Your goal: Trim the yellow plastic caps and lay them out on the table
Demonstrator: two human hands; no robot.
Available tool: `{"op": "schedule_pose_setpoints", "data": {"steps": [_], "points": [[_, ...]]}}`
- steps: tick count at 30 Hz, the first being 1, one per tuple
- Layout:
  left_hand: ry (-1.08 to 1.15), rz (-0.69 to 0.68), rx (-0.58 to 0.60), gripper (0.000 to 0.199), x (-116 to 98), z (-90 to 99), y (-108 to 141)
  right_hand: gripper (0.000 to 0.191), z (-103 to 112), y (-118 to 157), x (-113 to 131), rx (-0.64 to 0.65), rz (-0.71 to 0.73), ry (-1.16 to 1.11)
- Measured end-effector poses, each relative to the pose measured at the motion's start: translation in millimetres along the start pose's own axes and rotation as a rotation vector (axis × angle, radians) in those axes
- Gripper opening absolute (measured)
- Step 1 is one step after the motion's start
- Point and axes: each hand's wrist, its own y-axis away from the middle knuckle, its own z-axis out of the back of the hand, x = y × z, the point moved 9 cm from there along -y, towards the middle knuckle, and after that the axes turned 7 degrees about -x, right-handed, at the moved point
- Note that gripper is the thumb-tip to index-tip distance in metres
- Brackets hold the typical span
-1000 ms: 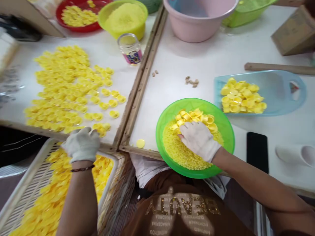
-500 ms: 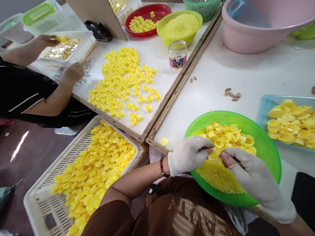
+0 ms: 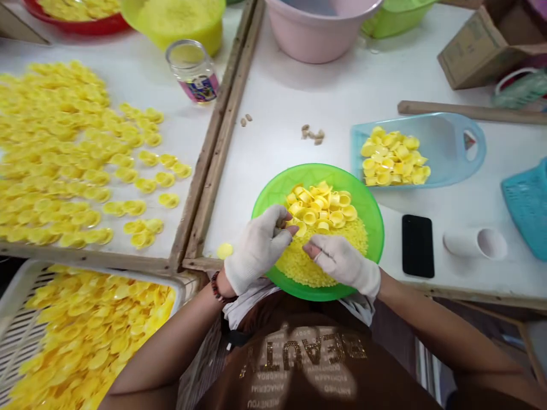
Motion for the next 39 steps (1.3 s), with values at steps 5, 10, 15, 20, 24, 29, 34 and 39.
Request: {"op": "schedule_pose_setpoints", "data": {"steps": [5,10,15,20,24,29,34,39], "points": [[0.126,0.06,0.187,0.02,-8,-28.8,3,0.049,32,-15,4,-0.291,-0.18,-0.915],[0.215,0.113,0.279,0.026,-13,-51.3,8,0.052,39,-25,12,-0.471,-0.108,-1.096],[0.238,0.143,0.281,0.027,-12,-53.5,9,0.052,44,-26,9,-0.501,-0.098,-1.134],[0.255,0.165,0.235,0.027,-5,-43.7,9,0.053,51,-14,-1,-0.5,-0.151,-1.075],[0.167,0.074,0.101,0.022,-1,-24.3,6,0.039,52,3,-3,-0.357,-0.09,-0.729],[0.068,-0.065,-0.032,0.02,-14,-10.7,4,0.024,50,11,7,-0.329,0.088,-0.092],[0.058,-0.07,0.008,0.03,-21,-18.1,6,0.023,36,-1,0,-0.219,-0.009,-0.248],[0.116,0.074,0.015,0.027,-6,-13.0,7,0.01,46,8,5,-0.09,0.023,-0.078]]}}
